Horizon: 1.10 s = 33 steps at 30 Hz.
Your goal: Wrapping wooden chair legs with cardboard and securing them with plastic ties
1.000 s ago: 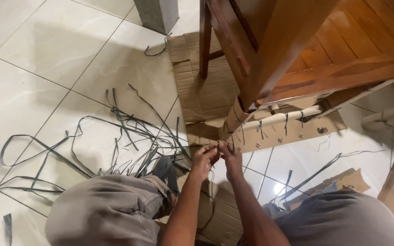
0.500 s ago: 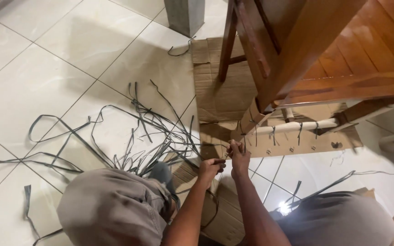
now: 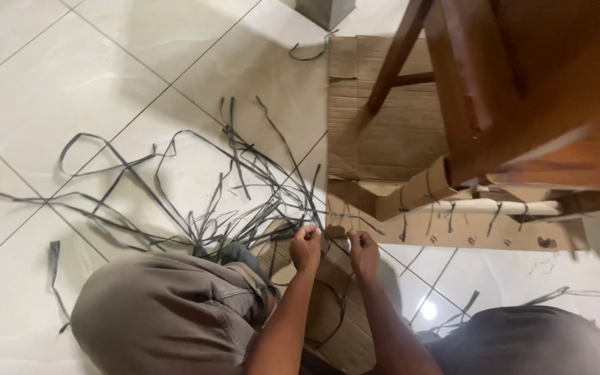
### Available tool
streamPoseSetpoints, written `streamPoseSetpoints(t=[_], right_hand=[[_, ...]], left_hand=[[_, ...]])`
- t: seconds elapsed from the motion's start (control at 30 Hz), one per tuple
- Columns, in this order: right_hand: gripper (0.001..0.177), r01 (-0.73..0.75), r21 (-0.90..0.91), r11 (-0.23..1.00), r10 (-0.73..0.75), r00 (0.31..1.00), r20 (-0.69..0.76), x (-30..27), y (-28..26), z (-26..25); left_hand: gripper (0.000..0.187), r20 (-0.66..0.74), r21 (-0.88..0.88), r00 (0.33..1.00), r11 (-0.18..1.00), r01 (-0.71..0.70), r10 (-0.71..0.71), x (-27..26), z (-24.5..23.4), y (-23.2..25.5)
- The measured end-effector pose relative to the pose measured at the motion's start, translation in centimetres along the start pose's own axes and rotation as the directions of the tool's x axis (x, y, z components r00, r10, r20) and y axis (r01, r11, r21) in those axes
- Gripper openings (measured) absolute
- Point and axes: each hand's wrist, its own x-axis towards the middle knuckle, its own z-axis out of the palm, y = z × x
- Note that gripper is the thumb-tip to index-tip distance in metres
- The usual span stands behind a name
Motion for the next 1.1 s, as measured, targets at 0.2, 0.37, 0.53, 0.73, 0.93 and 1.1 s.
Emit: streamPoseSetpoints(t=[0.2, 0.37, 0.53, 0.73, 0.93, 1.1], right_hand=[[0.025, 0.196, -0.118, 0.974, -0.172, 0.967, 0.187, 0.2, 1.5, 2.7], [0.028, 0.224, -0.252, 0.941, -0.119, 0.921, 0.371, -1.7, 0.6, 3.6], [0.034, 0.191, -0.466, 0.864, 0.014, 0.916, 0.402, 0.1, 3.1, 5.4], [0.037, 0.195, -0.445, 0.874, 0.012, 0.907, 0.422, -0.3, 2.9, 5.0], [0.036, 0.158, -0.468, 0.869, 0.072, 0.897, 0.435, -2.3, 0.7, 4.3], [0.033, 0.156, -0.477, 0.865, 0.074, 0.901, 0.428, -0.6, 3.5, 4.9]], left_hand=[[0.020, -0.168, -0.067, 0.986, 0.997, -0.028, 0.016, 1.6, -2.2, -0.4], [0.019, -0.217, -0.036, 0.976, 0.999, 0.016, -0.023, 2.7, -3.7, -1.9], [0.019, -0.258, -0.076, 0.961, 0.994, 0.083, -0.100, 5.0, -4.6, -2.8], [0.029, -0.346, -0.120, 0.931, 0.990, 0.077, -0.115, 11.5, -7.3, -1.4], [0.041, -0.446, 0.112, 0.889, 0.979, 0.169, -0.102, 16.0, -14.0, -0.2], [0.075, -0.548, -0.007, 0.756, 0.906, 0.424, -0.358, 9.4, -21.9, 5.2]])
